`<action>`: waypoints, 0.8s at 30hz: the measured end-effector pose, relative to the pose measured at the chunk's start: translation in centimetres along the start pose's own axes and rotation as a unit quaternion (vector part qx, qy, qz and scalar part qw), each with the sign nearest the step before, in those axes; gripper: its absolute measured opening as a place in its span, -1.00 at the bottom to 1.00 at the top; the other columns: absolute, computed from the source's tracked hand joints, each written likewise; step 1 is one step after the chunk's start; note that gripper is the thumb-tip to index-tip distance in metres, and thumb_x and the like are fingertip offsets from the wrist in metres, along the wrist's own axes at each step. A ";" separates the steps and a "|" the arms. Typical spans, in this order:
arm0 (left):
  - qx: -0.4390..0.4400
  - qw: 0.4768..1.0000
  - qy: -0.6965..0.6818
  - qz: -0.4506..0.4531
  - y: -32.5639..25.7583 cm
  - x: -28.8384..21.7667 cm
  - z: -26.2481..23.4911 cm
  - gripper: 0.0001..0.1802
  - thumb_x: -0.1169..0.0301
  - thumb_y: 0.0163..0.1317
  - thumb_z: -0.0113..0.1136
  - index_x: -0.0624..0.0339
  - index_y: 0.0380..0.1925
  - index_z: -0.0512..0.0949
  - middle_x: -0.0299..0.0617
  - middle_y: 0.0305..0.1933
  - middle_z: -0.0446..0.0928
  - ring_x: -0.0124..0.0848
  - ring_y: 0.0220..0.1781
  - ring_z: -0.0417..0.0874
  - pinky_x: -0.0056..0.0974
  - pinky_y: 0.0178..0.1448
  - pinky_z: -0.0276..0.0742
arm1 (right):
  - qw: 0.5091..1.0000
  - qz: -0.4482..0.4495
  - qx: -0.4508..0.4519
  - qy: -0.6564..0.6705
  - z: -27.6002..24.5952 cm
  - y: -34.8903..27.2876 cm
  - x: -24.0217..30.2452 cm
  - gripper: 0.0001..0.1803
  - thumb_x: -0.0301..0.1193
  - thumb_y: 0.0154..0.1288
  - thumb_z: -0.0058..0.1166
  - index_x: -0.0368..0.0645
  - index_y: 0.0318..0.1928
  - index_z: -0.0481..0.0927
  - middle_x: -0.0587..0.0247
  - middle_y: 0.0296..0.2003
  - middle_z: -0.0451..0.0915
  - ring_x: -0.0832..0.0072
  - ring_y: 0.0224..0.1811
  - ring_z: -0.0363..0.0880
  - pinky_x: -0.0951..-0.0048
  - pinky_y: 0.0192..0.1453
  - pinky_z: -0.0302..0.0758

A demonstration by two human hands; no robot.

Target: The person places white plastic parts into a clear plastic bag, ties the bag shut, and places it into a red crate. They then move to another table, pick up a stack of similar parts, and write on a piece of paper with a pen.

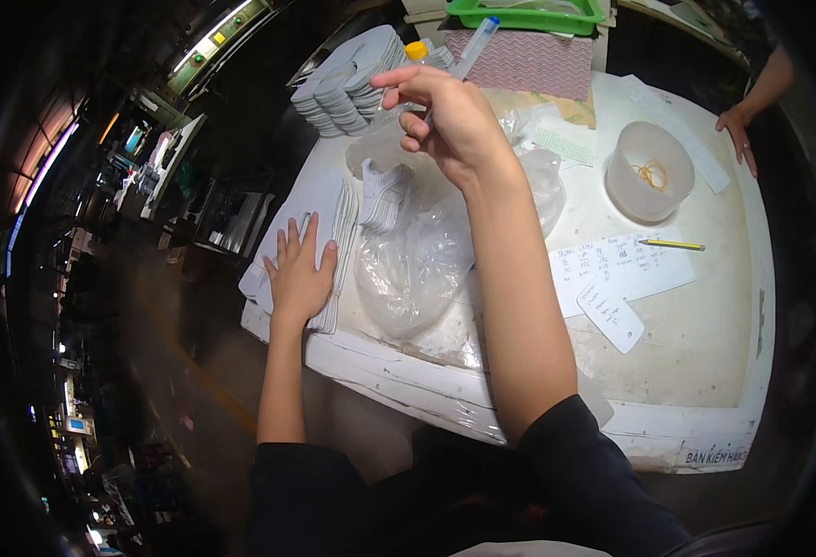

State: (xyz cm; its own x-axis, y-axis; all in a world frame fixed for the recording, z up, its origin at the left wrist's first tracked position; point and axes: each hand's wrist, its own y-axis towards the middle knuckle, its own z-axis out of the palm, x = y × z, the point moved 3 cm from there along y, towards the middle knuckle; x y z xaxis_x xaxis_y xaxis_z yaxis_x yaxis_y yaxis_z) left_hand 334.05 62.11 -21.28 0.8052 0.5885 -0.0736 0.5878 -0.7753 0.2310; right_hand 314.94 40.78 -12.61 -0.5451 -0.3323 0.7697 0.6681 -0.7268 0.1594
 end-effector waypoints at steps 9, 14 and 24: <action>0.062 0.997 0.009 -0.045 -0.1 1.2 1.6 -0.22 -0.18 0.48 -0.03 -0.34 0.64 0.15 -0.03 0.75 -0.02 0.05 0.78 -0.11 0.39 0.70 -0.29 | 0.988 -0.120 -0.011 0.099 2.5 -5.6 7.5 -0.67 -0.53 0.43 -0.12 -0.36 0.09 0.62 0.31 -0.32 0.52 0.67 -0.60 0.24 0.52 -0.45 0.32; 0.064 0.997 0.021 -0.043 0.1 1.7 2.4 -0.22 -0.20 0.48 -0.03 -0.43 0.65 0.13 -0.07 0.76 -0.02 0.04 0.77 -0.08 0.42 0.69 -0.26 | 0.950 -0.184 0.191 0.164 5.8 -12.5 10.7 -0.73 -0.47 0.50 -0.14 -0.34 -0.01 0.60 0.28 -0.33 0.50 0.68 -0.61 0.24 0.53 -0.44 0.33; 0.071 0.996 0.034 -0.038 1.2 2.9 4.0 -0.26 -0.23 0.53 -0.11 -0.45 0.65 0.11 -0.09 0.77 -0.07 0.06 0.77 -0.11 0.51 0.65 -0.27 | 0.839 -0.386 0.383 0.009 5.3 -27.2 12.2 -0.76 -0.32 0.49 0.07 -0.26 -0.21 0.63 0.12 -0.27 0.54 0.25 -0.30 0.59 0.32 -0.24 0.50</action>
State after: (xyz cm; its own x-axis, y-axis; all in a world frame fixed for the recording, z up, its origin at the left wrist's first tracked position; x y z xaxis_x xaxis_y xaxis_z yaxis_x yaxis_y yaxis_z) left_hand 337.40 62.02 -25.08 0.7530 0.6578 -0.0187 0.6566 -0.7492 0.0869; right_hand 292.77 59.69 -4.26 -0.9681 0.0467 0.2462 0.2383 -0.1325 0.9621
